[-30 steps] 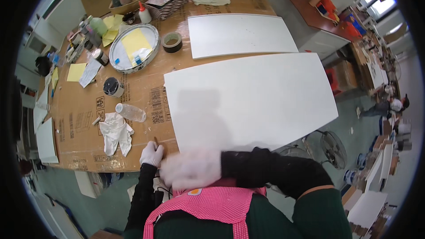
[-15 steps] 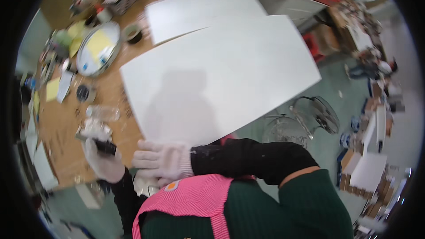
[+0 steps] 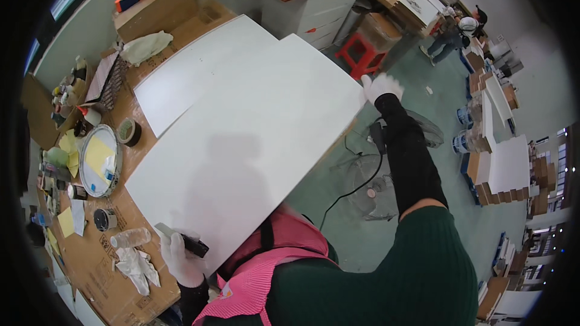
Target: Inspecting and cleaning white furniture panels using a scraper and a cleaning block.
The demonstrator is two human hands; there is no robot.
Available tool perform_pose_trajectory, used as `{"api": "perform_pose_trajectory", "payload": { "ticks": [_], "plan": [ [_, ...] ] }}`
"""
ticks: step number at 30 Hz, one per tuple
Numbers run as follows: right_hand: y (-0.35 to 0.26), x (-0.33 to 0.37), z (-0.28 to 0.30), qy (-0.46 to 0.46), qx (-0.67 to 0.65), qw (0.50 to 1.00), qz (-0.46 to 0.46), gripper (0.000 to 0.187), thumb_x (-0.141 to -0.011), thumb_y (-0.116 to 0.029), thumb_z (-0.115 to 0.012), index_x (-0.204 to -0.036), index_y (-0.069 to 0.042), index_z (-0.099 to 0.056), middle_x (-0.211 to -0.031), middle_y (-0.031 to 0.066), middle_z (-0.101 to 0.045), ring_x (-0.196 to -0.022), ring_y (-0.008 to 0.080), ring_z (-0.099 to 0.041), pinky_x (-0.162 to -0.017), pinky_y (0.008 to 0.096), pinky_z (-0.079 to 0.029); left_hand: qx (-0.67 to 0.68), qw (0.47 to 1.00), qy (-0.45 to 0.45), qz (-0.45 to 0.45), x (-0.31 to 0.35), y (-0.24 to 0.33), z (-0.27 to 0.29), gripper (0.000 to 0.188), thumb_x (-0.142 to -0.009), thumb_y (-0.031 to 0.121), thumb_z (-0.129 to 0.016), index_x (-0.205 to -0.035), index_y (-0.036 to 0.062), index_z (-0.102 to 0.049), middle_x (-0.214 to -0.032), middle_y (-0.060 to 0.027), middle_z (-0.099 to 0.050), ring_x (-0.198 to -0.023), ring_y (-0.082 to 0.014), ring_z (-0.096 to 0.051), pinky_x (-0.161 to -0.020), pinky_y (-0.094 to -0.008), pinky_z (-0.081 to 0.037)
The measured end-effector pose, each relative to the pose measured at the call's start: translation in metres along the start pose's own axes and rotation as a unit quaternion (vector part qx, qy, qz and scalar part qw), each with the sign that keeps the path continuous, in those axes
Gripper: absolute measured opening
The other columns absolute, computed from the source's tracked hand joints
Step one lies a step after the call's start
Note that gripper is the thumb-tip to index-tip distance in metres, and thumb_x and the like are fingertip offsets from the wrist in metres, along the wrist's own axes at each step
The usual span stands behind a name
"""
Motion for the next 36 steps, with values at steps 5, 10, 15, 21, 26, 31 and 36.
{"api": "perform_pose_trajectory", "payload": {
  "ticks": [5,10,15,21,26,31,36],
  "plan": [
    [-0.228,0.198,0.111,0.076,-0.193,0.821,0.532,0.041,-0.093,-0.037,-0.055,-0.121,-0.007,-0.056,-0.118,0.0169,-0.056,-0.112,0.0307,-0.054,-0.092,0.0497,-0.043,0.007,0.998,0.013,-0.054,-0.001,-0.011,0.007,0.023,-0.097,0.023,-0.051,-0.101,0.0011,-0.057,-0.082,-0.0059,-0.062,-0.07,-0.0124,-0.055,-0.064,-0.0272,-0.045],
    [-0.304,0.439,0.084,0.01,-0.338,0.426,0.839,0.058,-0.093,-0.045,-0.055,-0.14,-0.011,-0.055,-0.153,0.0241,-0.043,-0.147,0.0402,-0.034,-0.124,0.0621,-0.013,-0.067,0.996,0.019,-0.059,0.005,-0.01,-0.006,0.017,-0.092,0.006,-0.048,-0.103,-0.0006,-0.059,-0.082,-0.004,-0.062,-0.063,-0.0096,-0.056,-0.058,-0.026,-0.047],
    [-0.39,0.298,0.102,-0.036,-0.135,0.686,0.715,0.052,-0.088,-0.039,-0.061,-0.13,-0.009,-0.061,-0.14,0.0186,-0.056,-0.134,0.0365,-0.048,-0.115,0.054,-0.032,-0.084,0.991,0.059,-0.085,0.01,-0.008,0.004,0.015,-0.09,0.003,-0.049,-0.1,-0.0016,-0.058,-0.083,-0.0052,-0.062,-0.064,-0.0109,-0.058,-0.058,-0.0264,-0.049],
    [-0.259,0.033,0.066,0.127,-0.189,0.887,0.403,0.057,-0.098,-0.043,-0.052,-0.142,-0.005,-0.05,-0.148,0.02,-0.049,-0.14,0.035,-0.043,-0.115,0.0456,-0.035,-0.124,0.99,0.04,-0.053,0.012,-0.006,-0.003,0.022,-0.09,0.005,-0.044,-0.105,-0.0025,-0.058,-0.086,-0.0035,-0.059,-0.074,-0.0108,-0.053,-0.068,-0.0268,-0.045],
    [-0.137,-0.052,0.022,0.063,-0.201,0.975,0.065,0.048,-0.1,-0.044,-0.046,-0.119,-0.003,-0.06,-0.126,0.0253,-0.061,-0.118,0.0409,-0.059,-0.099,0.0482,-0.047,-0.09,0.994,0.031,-0.054,0.006,-0.005,-0.003,0.027,-0.093,0.006,-0.046,-0.115,-0.0048,-0.056,-0.097,-0.0059,-0.062,-0.083,-0.011,-0.057,-0.071,-0.0265,-0.047],
    [-0.267,0.196,0.093,0.167,-0.37,0.687,0.603,0.046,-0.091,-0.03,-0.066,-0.13,-0.006,-0.061,-0.138,0.0172,-0.057,-0.122,0.0345,-0.057,-0.104,0.0429,-0.047,-0.068,0.994,0.004,0.083,-0.009,0.028,-0.003,0.018,-0.1,0.013,-0.051,-0.105,-0.0018,-0.061,-0.083,-0.0043,-0.063,-0.073,-0.0116,-0.059,-0.067,-0.0277,-0.048],
    [-0.313,0.392,0.165,-0.209,-0.556,0.54,0.597,0.034,-0.096,-0.032,-0.056,-0.113,-0.005,-0.067,-0.101,0.0206,-0.068,-0.089,0.0353,-0.066,-0.08,0.0436,-0.052,-0.168,0.985,-0.023,-0.013,-0.045,0.035,-0.019,0.026,-0.102,0.018,-0.056,-0.094,-0.0052,-0.063,-0.072,-0.0069,-0.066,-0.062,-0.0148,-0.064,-0.062,-0.0277,-0.054]
  ]
}}
Point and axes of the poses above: each hand's wrist, its own x-axis away from the middle knuckle, its own z-axis out of the back of the hand, y = z × x, the point moved 10 cm from there along -x, towards the middle knuckle
